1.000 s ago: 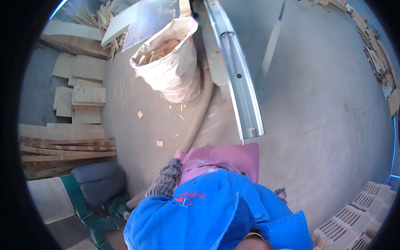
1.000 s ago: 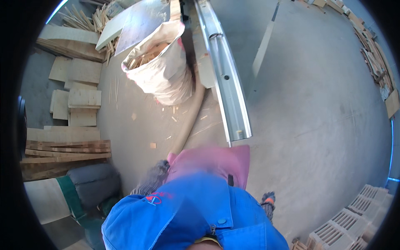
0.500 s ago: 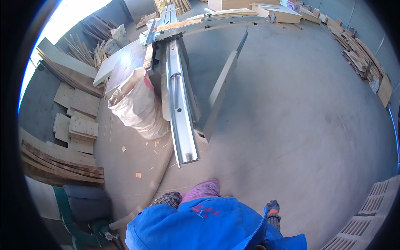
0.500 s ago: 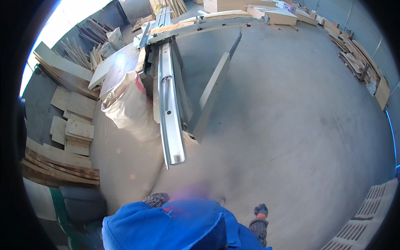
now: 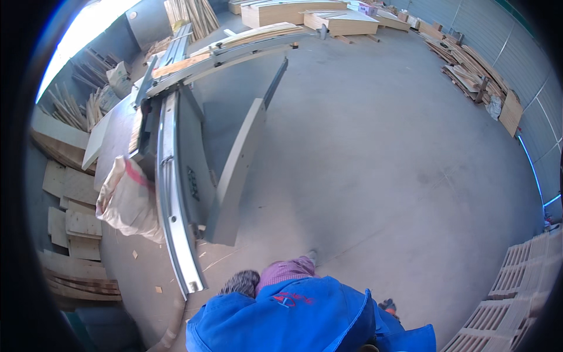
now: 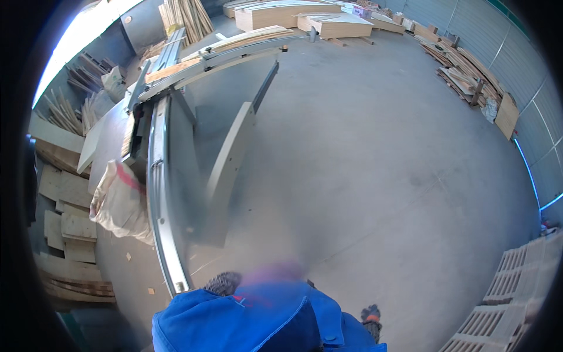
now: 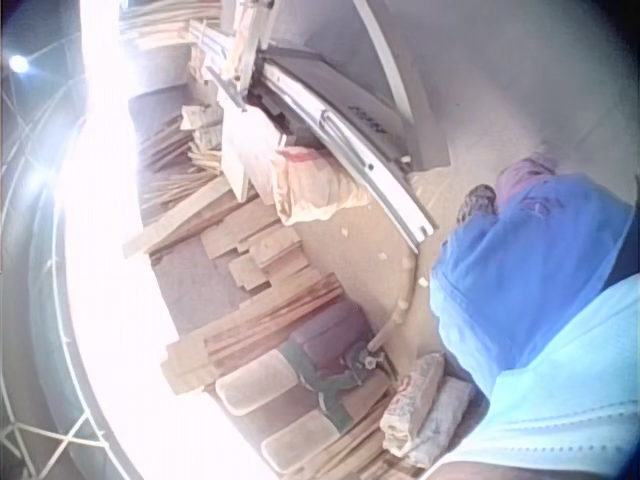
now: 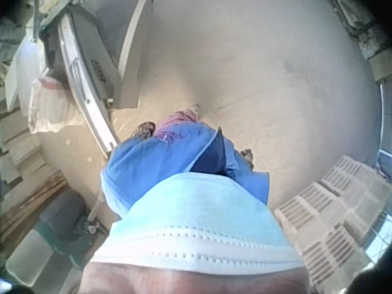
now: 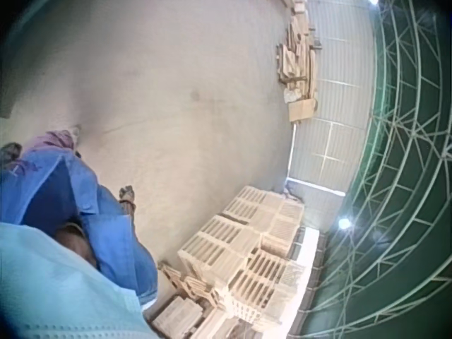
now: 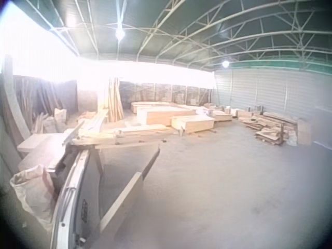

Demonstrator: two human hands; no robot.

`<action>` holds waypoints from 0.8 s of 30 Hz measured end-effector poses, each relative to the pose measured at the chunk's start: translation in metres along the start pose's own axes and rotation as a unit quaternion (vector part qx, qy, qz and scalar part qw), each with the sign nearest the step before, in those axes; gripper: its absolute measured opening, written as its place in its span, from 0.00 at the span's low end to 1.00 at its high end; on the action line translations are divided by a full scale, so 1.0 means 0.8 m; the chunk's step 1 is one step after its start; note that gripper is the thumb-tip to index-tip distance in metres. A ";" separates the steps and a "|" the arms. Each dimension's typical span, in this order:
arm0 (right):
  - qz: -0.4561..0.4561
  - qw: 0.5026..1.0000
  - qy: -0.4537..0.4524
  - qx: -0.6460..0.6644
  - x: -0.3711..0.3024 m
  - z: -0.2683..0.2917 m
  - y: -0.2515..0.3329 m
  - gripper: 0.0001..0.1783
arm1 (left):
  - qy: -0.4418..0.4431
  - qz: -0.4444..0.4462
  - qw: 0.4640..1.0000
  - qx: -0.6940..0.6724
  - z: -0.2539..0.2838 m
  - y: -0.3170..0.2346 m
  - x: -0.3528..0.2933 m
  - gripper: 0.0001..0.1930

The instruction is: The person collects small wood scraps into a sack, then uses a table saw to cut longer planks into smaller pieces. The cut pieces are stacked on the saw table while offcuts are discarded.

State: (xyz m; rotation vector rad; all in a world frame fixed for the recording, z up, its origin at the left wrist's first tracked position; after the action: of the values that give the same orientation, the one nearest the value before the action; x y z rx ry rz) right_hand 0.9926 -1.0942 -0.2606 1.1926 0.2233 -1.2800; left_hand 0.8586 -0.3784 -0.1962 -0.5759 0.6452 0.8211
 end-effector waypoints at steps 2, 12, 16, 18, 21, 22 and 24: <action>-0.051 0.999 -0.010 -0.018 0.037 -0.002 -0.011 0.23 | -0.022 -0.050 0.998 0.032 0.054 -0.085 0.077 0.21; -0.097 0.988 -0.009 -0.120 0.095 -0.177 0.270 0.21 | -0.175 -0.143 0.974 -0.009 0.365 -0.598 0.289 0.21; -0.049 0.985 0.026 -0.161 0.205 -0.324 0.481 0.20 | -0.227 -0.162 0.960 -0.022 0.388 -0.703 0.350 0.20; -0.013 0.984 0.044 -0.172 0.258 -0.411 0.603 0.20 | -0.205 -0.121 0.971 -0.018 0.365 -0.711 0.380 0.20; 0.059 0.984 0.040 -0.164 0.329 -0.538 0.835 0.20 | -0.146 -0.040 0.988 -0.038 0.322 -0.732 0.405 0.20; 0.088 0.985 0.039 -0.142 0.347 -0.585 0.913 0.20 | -0.125 -0.015 0.991 -0.044 0.314 -0.742 0.408 0.20; 0.175 0.974 0.100 -0.107 0.358 -0.690 1.064 0.19 | -0.109 0.039 0.992 -0.042 0.315 -0.763 0.418 0.20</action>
State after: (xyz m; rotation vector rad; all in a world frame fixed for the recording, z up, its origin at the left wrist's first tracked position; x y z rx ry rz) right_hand 2.0414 -0.9888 -0.2324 1.1161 0.2779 -0.8075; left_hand 1.5961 -0.3851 -0.1351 -0.5307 0.4362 0.9743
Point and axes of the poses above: each hand's wrist, its own x-axis towards the middle knuckle, its own z-axis out of the back of the hand, y = z × x, the point moved 4 cm from there along x, towards the middle knuckle, and after that the axes turned 14 degrees about -y, right-handed, at the moved point
